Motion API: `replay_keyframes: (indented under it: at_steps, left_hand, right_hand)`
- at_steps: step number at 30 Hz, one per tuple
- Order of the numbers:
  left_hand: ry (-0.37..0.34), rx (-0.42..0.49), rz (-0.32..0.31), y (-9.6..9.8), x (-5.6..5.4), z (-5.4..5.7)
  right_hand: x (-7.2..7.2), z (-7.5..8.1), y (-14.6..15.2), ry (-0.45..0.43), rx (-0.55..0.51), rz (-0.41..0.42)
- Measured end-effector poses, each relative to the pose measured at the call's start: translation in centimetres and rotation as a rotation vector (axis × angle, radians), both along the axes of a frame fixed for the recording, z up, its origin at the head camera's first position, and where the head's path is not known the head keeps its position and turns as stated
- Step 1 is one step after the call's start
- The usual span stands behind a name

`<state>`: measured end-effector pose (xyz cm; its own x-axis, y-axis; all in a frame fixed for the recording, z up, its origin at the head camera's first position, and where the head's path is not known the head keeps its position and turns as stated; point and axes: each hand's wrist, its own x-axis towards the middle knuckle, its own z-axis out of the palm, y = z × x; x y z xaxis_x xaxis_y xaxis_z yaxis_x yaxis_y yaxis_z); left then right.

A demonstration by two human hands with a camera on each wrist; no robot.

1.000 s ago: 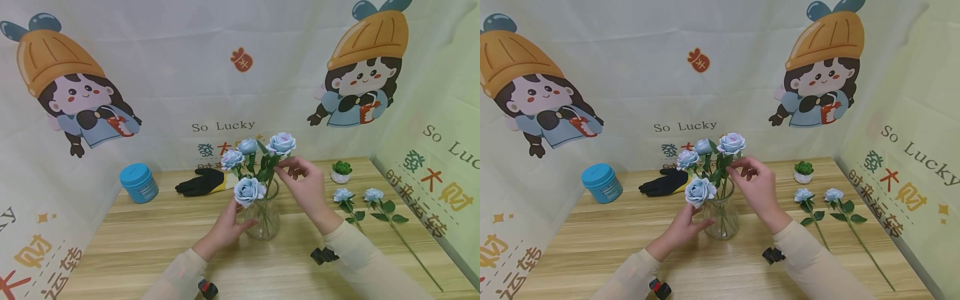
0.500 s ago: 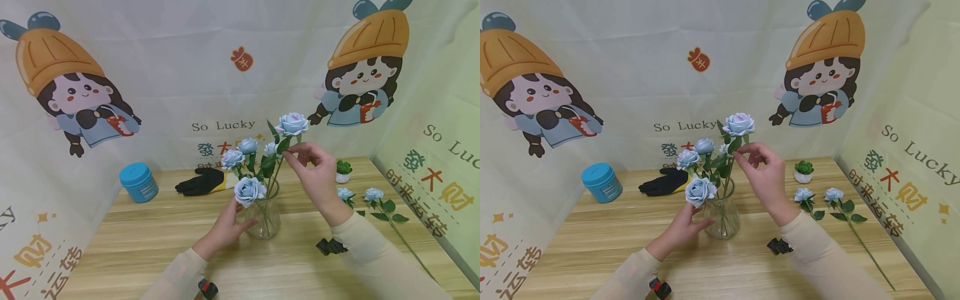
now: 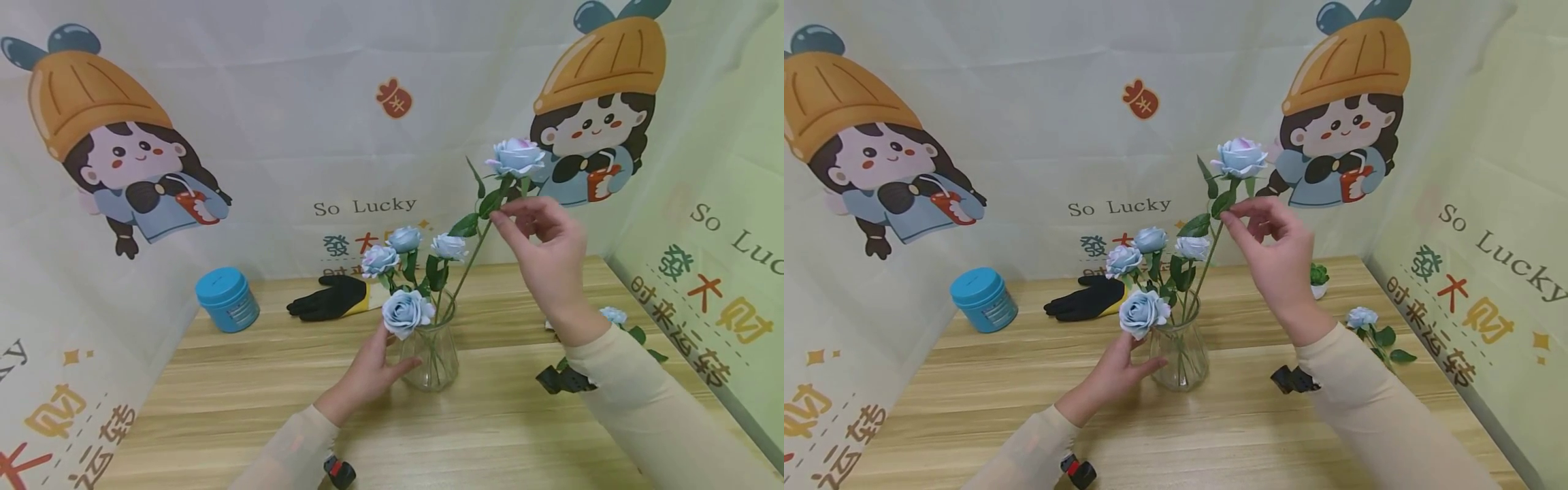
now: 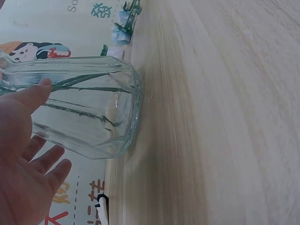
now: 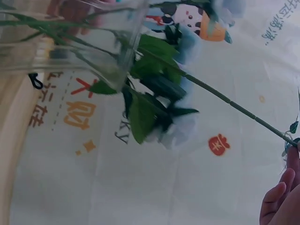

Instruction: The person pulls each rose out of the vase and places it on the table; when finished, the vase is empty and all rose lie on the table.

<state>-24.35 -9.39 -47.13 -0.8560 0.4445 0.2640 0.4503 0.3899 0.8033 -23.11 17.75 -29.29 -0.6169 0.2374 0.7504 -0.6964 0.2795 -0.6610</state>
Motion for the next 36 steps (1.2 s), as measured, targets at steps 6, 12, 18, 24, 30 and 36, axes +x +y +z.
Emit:
replay_keyframes:
  at_steps: [6,12,18,24,30,36]
  left_hand:
    - [-0.002,0.007,-0.007,0.0,0.0,0.0]
    - [0.001,0.004,-0.007,-0.1,-0.1,0.0]
    - [0.001,0.009,-0.013,0.0,0.0,0.1]
    - [-0.023,0.004,-0.004,0.0,0.1,0.1]
    - [-0.03,0.001,0.004,0.1,0.1,0.1]
    - [-0.021,-0.009,0.007,0.1,0.1,0.0]
  right_hand:
    - [0.0,1.3,1.6,0.013,-0.049,-0.008]
    - [0.4,1.2,3.0,0.027,-0.041,-0.03]
    - [1.4,-0.9,4.9,-0.075,0.069,-0.098]
    - [1.7,-5.0,7.5,-0.264,0.138,-0.167]
    - [2.3,-8.5,9.6,-0.41,0.248,-0.173]
    - [2.5,-10.9,10.5,-0.506,0.345,-0.155]
